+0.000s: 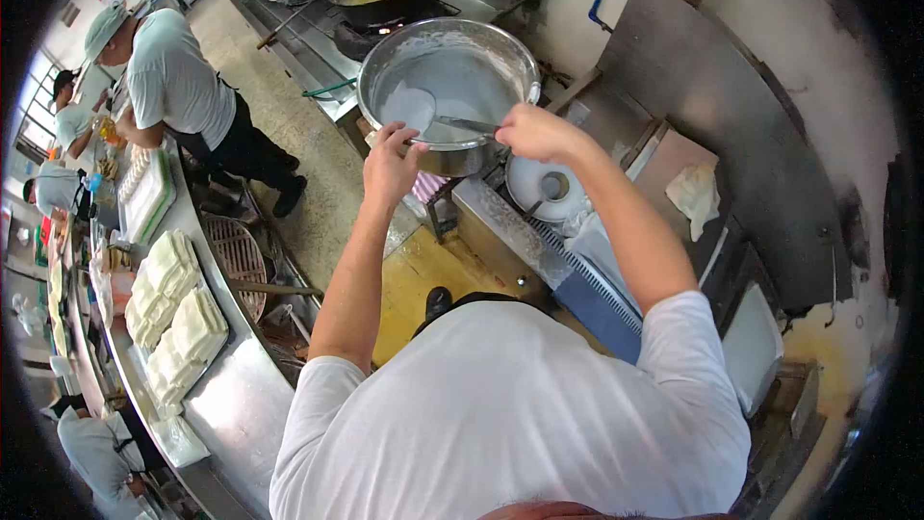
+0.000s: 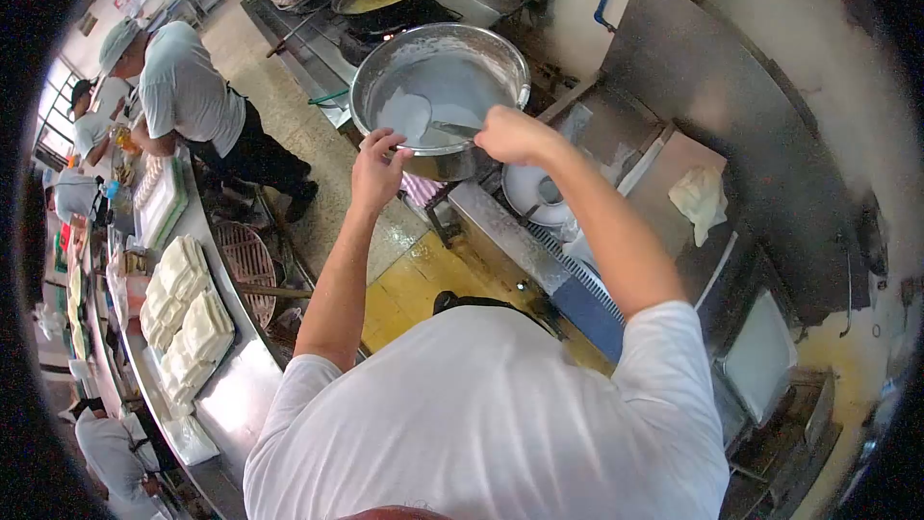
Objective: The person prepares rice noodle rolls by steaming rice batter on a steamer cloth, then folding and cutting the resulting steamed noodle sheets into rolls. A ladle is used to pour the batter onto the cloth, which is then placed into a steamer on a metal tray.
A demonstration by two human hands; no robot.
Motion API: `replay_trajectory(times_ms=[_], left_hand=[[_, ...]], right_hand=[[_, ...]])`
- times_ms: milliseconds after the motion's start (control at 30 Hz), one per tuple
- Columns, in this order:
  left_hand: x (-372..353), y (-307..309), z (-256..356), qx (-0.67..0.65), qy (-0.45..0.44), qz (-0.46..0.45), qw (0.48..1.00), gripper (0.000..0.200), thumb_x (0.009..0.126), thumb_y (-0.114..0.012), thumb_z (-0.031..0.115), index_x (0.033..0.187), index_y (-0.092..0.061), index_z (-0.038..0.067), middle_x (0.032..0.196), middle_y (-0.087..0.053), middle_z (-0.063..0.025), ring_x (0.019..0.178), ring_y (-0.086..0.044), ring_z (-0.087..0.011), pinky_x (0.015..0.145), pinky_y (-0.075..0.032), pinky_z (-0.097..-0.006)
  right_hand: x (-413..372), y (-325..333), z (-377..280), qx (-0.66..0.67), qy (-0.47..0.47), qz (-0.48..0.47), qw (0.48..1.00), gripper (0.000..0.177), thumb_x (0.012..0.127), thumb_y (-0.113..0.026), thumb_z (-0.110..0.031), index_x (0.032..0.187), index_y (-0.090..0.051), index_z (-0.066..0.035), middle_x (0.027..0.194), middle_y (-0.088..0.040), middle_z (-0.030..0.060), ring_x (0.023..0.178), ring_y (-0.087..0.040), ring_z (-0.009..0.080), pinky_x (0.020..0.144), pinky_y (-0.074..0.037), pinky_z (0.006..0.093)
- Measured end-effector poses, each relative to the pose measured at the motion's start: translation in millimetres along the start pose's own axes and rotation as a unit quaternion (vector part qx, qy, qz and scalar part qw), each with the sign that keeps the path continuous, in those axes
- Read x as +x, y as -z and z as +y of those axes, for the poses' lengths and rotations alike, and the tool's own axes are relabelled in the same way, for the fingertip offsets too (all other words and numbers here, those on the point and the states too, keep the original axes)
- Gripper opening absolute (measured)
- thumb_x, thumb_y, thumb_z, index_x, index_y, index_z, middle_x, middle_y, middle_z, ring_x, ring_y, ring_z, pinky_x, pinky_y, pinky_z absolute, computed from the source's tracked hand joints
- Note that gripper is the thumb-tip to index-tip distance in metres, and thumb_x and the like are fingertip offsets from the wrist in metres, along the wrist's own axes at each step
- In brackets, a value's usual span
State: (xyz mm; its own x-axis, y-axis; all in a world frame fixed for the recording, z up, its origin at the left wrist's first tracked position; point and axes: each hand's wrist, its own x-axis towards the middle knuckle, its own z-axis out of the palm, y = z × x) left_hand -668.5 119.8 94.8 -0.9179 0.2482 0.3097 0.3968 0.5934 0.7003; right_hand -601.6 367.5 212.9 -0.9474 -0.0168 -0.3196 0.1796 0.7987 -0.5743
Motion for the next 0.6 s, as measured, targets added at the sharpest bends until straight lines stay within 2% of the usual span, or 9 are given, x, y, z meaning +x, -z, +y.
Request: replay_trajectory(times_ms=[33, 67, 133, 233, 267, 333, 467, 500, 600], left_hand=[[0, -1, -1, 0.004, 0.000, 0.004, 1.000, 0.029, 0.087, -0.073, 0.028, 0.111, -0.073, 0.012, 0.133, -0.060, -0.0085, 0.107, -0.066, -0.0322, 0.089, -0.052, -0.0414], [-2, -2, -3, 0.006, -0.005, 0.006, 1.000, 0.029, 0.087, -0.072, 0.028, 0.112, -0.073, 0.012, 0.133, -0.060, -0.0087, 0.107, -0.066, -0.0322, 0.089, -0.052, -0.0414], [-1, -2, -3, 0.006, -0.009, 0.000, 1.000, 0.030, 0.087, -0.073, 0.028, 0.112, -0.072, 0.011, 0.133, -0.060, -0.0090, 0.103, -0.067, -0.0310, 0.088, -0.053, -0.0407], [-1, 0, 5, -0.017, 0.011, -0.013, 1.000, 0.032, 0.086, -0.074, 0.028, 0.113, -0.072, 0.011, 0.133, -0.060, -0.0089, 0.094, -0.070, -0.0289, 0.085, -0.054, -0.0396], [0, 0, 5, -0.015, 0.012, -0.013, 1.000, 0.032, 0.086, -0.074, 0.028, 0.113, -0.072, 0.011, 0.133, -0.060, -0.0089, 0.094, -0.070, -0.0289, 0.085, -0.054, -0.0396], [2, -1, 6, -0.020, 0.008, -0.008, 1.000, 0.032, 0.086, -0.074, 0.028, 0.112, -0.072, 0.010, 0.133, -0.060, -0.0093, 0.086, -0.071, -0.0267, 0.083, -0.054, -0.0385], [3, -1, 8, -0.024, 0.027, -0.026, 0.999, 0.032, 0.087, -0.072, 0.025, 0.114, -0.071, 0.007, 0.133, -0.060, -0.0111, 0.092, -0.069, -0.0268, 0.084, -0.055, -0.0375], [4, -2, 5, -0.023, 0.015, -0.015, 1.000, 0.032, 0.087, -0.073, 0.026, 0.113, -0.072, 0.008, 0.134, -0.060, -0.0108, 0.088, -0.070, -0.0263, 0.083, -0.055, -0.0376], [3, -5, -1, -0.029, 0.004, -0.007, 1.000, 0.031, 0.086, -0.074, 0.027, 0.112, -0.073, 0.009, 0.135, -0.060, -0.0109, 0.084, -0.071, -0.0258, 0.081, -0.054, -0.0378]], right_hand=[[-4, -3, 8, 0.067, -0.038, 0.007, 0.997, 0.028, 0.086, -0.059, -0.014, 0.083, -0.067, 0.012, 0.076, -0.066, 0.0301, 0.073, -0.069, 0.0387, 0.066, -0.052, 0.0464], [-9, -7, 13, 0.067, -0.033, 0.007, 0.997, 0.028, 0.086, -0.059, -0.014, 0.083, -0.067, 0.012, 0.076, -0.066, 0.0301, 0.073, -0.069, 0.0387, 0.066, -0.052, 0.0464], [-23, -17, 21, 0.101, 0.011, 0.075, 0.992, 0.028, 0.089, -0.059, -0.018, 0.092, -0.069, 0.008, 0.083, -0.068, 0.0283, 0.082, -0.068, 0.0404, 0.077, -0.051, 0.0477], [-55, -24, 14, 0.084, -0.011, 0.140, 0.987, 0.028, 0.091, -0.059, -0.020, 0.099, -0.070, 0.005, 0.092, -0.069, 0.0268, 0.087, -0.067, 0.0431, 0.081, -0.050, 0.0476], [-55, -39, 31, 0.063, 0.062, 0.215, 0.973, 0.030, 0.093, -0.058, -0.021, 0.108, -0.068, 0.003, 0.095, -0.068, 0.0289, 0.089, -0.066, 0.0453, 0.081, -0.051, 0.0490], [-68, -47, 33, 0.032, 0.049, 0.230, 0.971, 0.030, 0.093, -0.058, -0.020, 0.111, -0.066, 0.002, 0.094, -0.068, 0.0292, 0.090, -0.066, 0.0450, 0.082, -0.051, 0.0499], [-79, -76, 51, -0.002, 0.039, 0.293, 0.955, 0.032, 0.095, -0.057, -0.017, 0.121, -0.060, 0.002, 0.100, -0.068, 0.0271, 0.094, -0.065, 0.0449, 0.082, -0.051, 0.0520], [-79, -80, 54, -0.021, 0.045, 0.328, 0.943, 0.033, 0.096, -0.057, -0.017, 0.124, -0.059, 0.001, 0.103, -0.068, 0.0252, 0.096, -0.064, 0.0446, 0.082, -0.051, 0.0511], [-82, -84, 53, -0.060, -0.001, 0.327, 0.943, 0.036, 0.096, -0.058, -0.016, 0.128, -0.056, 0.001, 0.103, -0.067, 0.0247, 0.097, -0.064, 0.0448, 0.082, -0.051, 0.0521]])
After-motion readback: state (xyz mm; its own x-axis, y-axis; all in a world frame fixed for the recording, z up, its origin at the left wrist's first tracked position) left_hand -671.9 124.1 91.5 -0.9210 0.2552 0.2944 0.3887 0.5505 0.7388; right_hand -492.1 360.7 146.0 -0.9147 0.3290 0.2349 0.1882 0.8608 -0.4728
